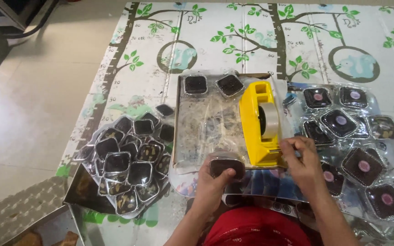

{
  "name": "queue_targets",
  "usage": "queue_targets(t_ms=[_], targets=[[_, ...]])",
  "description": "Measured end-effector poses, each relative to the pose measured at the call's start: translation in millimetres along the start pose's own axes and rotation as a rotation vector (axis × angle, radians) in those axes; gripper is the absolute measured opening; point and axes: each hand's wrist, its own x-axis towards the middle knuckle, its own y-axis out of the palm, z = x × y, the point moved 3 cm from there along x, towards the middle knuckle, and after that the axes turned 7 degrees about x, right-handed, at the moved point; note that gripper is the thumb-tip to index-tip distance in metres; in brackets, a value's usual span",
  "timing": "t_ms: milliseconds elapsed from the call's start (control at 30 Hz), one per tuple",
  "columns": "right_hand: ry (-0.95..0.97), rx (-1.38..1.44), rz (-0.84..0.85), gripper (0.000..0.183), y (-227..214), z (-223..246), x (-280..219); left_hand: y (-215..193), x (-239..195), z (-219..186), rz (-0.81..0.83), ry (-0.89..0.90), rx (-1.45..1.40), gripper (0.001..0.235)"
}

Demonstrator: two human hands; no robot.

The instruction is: Applying decorative stickers to container lids and sealing them with clear tape using a manual dispenser.

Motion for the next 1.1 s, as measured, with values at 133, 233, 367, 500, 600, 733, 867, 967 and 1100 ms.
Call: queue_targets(t_ms=[133, 233, 367, 500, 600, 733, 867, 967, 1100], targets=[[0.187, 0.019, -0.042, 0.034, 9.8, -11.2, 16.0, 6.9, -3.0, -4.1, 0.016, 0.014, 0.143, 0.058], [0.336, 0.309, -0.088, 0.024, 15.1, -6.8, 16.4, 6.8, 1.0, 2.9, 0.085, 0.163, 0.411, 0.058], [0.386, 0.453, -0.125, 0.016, 15.3, -13.0, 15.6, 7.8, 7.9, 17.5, 0.137, 0.205, 0.384, 0.055], [0.382, 0.556, -0.156, 0.014, 19.2, -16.0, 14.4, 18.1, 16.8, 39.5, 0.293, 0.081, 0.216, 0.060], [0.388, 0.642, -0.138, 0.012, 21.9, -11.0, 12.1, 31.2, 22.6, 47.6, 0.412, 0.024, 0.299, 0.056], [0.345, 0.654, -0.112, 0.008, 19.1, -19.9, 9.3, 38.1, 27.6, 60.6, 0.429, -0.046, 0.086, 0.053], [0.278, 0.731, -0.103, 0.008, 11.8, -17.5, 3.6, 40.3, 24.3, 60.3, 0.475, -0.008, -0.004, 0.059], [0.301, 0.667, -0.107, 0.008, 12.5, -13.7, -5.6, 39.3, 22.7, 58.8, 0.548, 0.002, -0.117, 0.060], [0.207, 0.715, -0.102, 0.010, 19.2, -25.1, -24.4, 32.8, 28.3, 67.0, 0.622, -0.009, -0.247, 0.060]])
